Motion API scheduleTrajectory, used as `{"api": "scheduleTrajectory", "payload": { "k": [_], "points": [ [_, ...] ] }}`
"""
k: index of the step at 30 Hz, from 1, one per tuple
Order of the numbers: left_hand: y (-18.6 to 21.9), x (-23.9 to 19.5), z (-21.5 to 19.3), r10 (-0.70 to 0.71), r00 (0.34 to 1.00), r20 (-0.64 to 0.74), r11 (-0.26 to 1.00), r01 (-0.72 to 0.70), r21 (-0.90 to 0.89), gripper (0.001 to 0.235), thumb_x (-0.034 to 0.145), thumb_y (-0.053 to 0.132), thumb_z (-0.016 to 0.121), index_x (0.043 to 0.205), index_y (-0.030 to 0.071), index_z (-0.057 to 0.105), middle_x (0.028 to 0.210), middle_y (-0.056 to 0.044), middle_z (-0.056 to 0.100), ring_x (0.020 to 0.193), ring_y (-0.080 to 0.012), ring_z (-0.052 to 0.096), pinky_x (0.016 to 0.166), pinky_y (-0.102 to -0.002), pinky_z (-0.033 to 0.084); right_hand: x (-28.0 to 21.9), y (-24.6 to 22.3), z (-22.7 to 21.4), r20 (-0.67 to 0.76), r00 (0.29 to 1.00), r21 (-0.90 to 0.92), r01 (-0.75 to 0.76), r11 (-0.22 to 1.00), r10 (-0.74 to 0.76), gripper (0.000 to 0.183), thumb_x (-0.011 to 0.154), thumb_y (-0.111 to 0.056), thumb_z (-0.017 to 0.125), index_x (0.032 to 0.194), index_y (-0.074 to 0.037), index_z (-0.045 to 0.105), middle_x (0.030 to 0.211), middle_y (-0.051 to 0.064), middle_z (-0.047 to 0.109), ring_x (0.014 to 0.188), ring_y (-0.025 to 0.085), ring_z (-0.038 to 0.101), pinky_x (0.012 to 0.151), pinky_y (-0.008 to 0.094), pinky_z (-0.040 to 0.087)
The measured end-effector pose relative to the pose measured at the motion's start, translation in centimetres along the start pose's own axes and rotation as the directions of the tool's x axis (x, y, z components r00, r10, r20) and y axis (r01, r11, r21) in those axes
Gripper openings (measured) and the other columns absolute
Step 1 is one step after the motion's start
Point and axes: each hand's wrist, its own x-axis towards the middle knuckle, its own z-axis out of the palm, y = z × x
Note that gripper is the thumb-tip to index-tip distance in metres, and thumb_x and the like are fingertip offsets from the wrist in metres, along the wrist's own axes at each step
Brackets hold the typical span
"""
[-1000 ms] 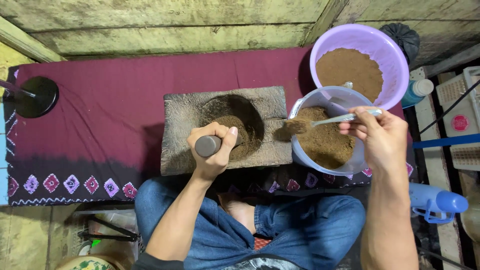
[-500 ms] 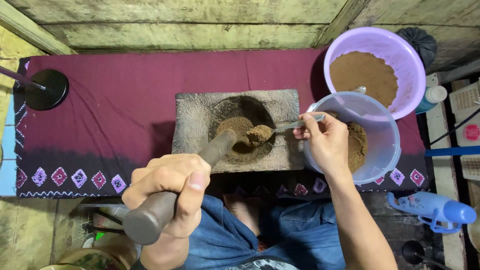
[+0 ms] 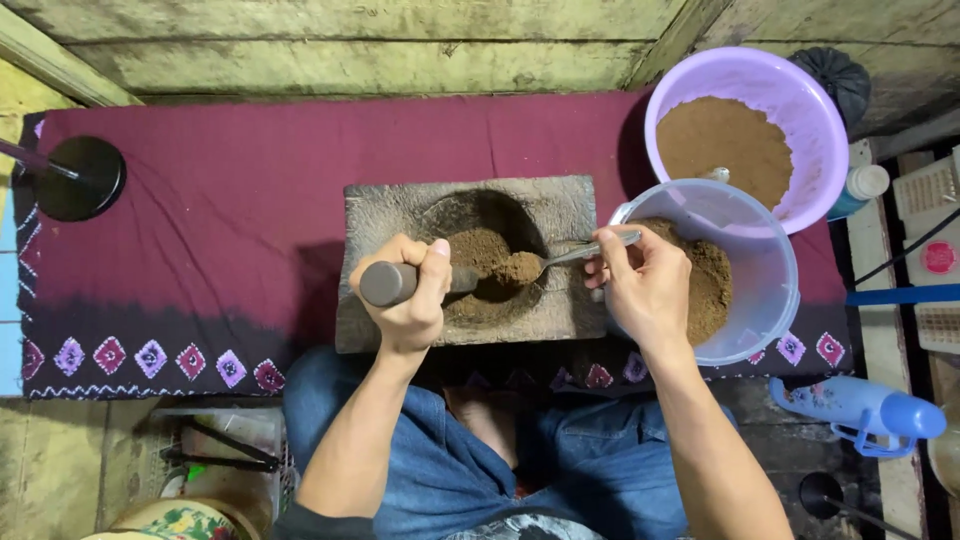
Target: The person sits on a mat and uses a pestle to grind a brown powder inside a stone mortar. They repeatedly scoop more powder from a plastic container into the mortar using a spoon and continue grinding.
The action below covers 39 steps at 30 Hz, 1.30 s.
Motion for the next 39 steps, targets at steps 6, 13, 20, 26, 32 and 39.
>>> {"api": "scheduleTrajectory", "payload": {
  "k": [6,13,20,26,32,39],
  "points": [
    [-0.6,-0.2,-0.1,0.024,0.999,-0.025,0.994,-0.026,-0.103,0.046,0.090,-0.016,0.060,0.056,0.009,0.043,0.041,0.000,0.038,0.035,-0.0078,0.038,0.040,-0.023,0.036,-0.4,1.2,-0.8,-0.032,0.998,-0.271,0.035,0.962,-0.045,0.014,0.102,-0.016,0.067,0.099,-0.013,0.080,0.065,0.012,0.070,0.058,0.015,0.065,0.054,0.034,0.052],
    [6.5,0.8,-0.2,0.127,0.992,0.020,0.992,-0.127,-0.008,0.041,0.088,-0.015,0.060,0.054,0.007,0.050,0.039,-0.002,0.039,0.034,-0.0104,0.037,0.039,-0.024,0.039,-0.5,1.4,-0.6,-0.030,0.999,-0.246,0.031,0.969,-0.040,0.014,0.101,-0.014,0.066,0.099,-0.011,0.080,0.062,0.011,0.067,0.053,0.015,0.060,0.052,0.031,0.051],
    [9.4,-0.9,-0.2,0.080,0.997,0.002,0.991,-0.080,0.110,0.028,0.093,0.000,0.053,0.071,0.010,0.039,0.050,-0.003,0.038,0.041,-0.0141,0.042,0.044,-0.027,0.037,-0.5,0.5,-0.1,-0.015,1.000,-0.296,-0.023,0.955,0.019,0.019,0.102,-0.021,0.064,0.101,-0.010,0.080,0.069,0.006,0.069,0.057,0.013,0.059,0.057,0.033,0.048],
    [0.5,-0.7,0.8,0.012,0.995,-0.095,0.985,0.004,0.170,0.041,0.088,-0.009,0.069,0.058,0.009,0.048,0.042,0.001,0.043,0.040,-0.0051,0.040,0.045,-0.021,0.036,-1.7,-0.1,0.2,-0.007,0.991,-0.271,0.127,0.954,-0.134,0.015,0.101,-0.012,0.066,0.104,-0.008,0.080,0.079,0.017,0.076,0.075,0.024,0.074,0.066,0.039,0.057],
    [0.4,-0.6,0.6,-0.019,0.995,-0.100,1.000,0.018,-0.006,0.047,0.092,-0.013,0.061,0.057,0.011,0.041,0.040,0.001,0.037,0.035,-0.0065,0.036,0.041,-0.021,0.033,-1.3,0.9,0.6,0.004,0.986,-0.283,0.161,0.946,-0.166,0.015,0.101,-0.012,0.066,0.105,-0.008,0.080,0.085,0.019,0.076,0.084,0.030,0.076,0.072,0.042,0.057],
    [-0.3,-1.1,-0.1,0.012,0.995,-0.099,0.997,-0.020,-0.074,0.046,0.090,-0.014,0.062,0.055,0.010,0.046,0.040,0.001,0.039,0.035,-0.0071,0.038,0.041,-0.024,0.037,-1.5,0.7,0.7,0.010,0.983,-0.279,0.178,0.944,-0.183,0.015,0.102,-0.010,0.065,0.104,-0.007,0.080,0.086,0.020,0.076,0.087,0.034,0.076,0.076,0.045,0.057]
  ]
}}
